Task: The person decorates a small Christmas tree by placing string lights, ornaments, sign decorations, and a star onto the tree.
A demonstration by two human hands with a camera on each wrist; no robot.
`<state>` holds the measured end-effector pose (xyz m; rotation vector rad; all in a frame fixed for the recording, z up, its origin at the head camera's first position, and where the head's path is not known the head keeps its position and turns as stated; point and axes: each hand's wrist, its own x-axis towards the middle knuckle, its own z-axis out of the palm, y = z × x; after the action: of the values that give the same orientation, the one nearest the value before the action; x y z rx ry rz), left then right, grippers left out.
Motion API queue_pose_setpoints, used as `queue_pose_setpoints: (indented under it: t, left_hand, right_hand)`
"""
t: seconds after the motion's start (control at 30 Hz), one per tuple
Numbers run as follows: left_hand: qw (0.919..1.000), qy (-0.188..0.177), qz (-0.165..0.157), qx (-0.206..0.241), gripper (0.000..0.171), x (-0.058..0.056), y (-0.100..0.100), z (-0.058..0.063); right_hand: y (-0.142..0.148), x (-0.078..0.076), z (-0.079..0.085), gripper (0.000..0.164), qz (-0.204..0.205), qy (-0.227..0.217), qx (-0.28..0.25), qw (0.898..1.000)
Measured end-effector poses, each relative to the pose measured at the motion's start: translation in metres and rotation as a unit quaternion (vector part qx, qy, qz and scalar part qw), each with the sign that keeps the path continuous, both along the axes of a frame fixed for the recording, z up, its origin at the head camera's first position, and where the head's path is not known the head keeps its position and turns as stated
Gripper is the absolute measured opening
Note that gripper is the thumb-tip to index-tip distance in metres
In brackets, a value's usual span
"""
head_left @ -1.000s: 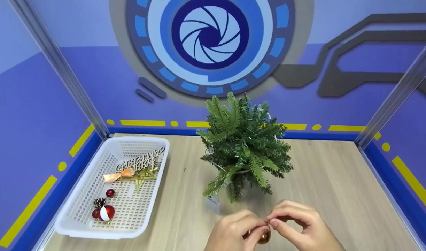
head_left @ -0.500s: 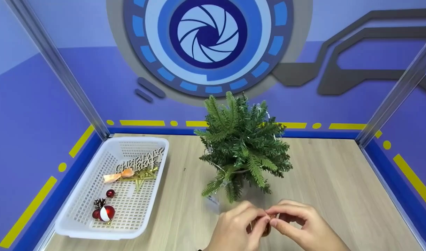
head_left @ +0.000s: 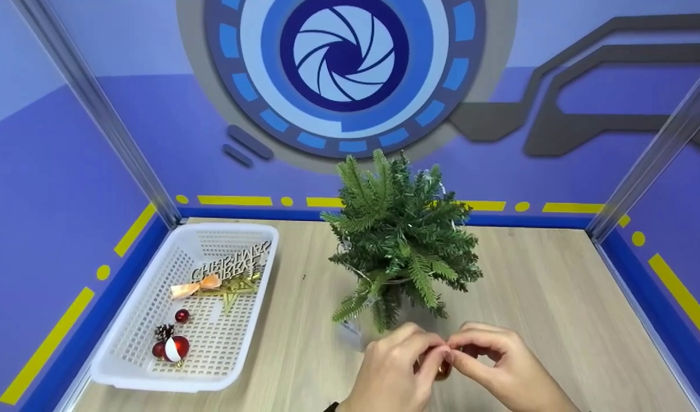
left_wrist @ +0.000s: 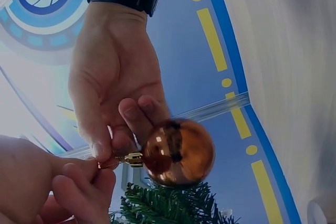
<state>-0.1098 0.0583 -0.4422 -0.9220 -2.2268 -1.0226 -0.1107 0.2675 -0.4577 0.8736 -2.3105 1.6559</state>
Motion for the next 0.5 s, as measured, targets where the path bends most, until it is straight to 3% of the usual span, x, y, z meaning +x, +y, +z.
queue_pose_setpoints:
  t: [0.2,0.33,0.5]
  left_hand:
    - [0.9988,-0.027,0.039,-0.013,0.007,-0.001,0.007,0.007]
    - [0.9981,-0.017,0.059,-0.009,0.006,-0.003,0.013,0.009]
    - [0.9957,0.008,0.090,-0.016,0.005,-0.008,0.017,0.008]
  right_hand:
    - [0.000,-0.003,0.007,0.024,-0.073,0.012,0.008,0.997]
    - [0.001,-0.006,0.013,0.022,-0.121,0.005,0.008,0.993]
    - [0.002,-0.012,0.017,0.016,-0.137,-0.010,0.029,0.990]
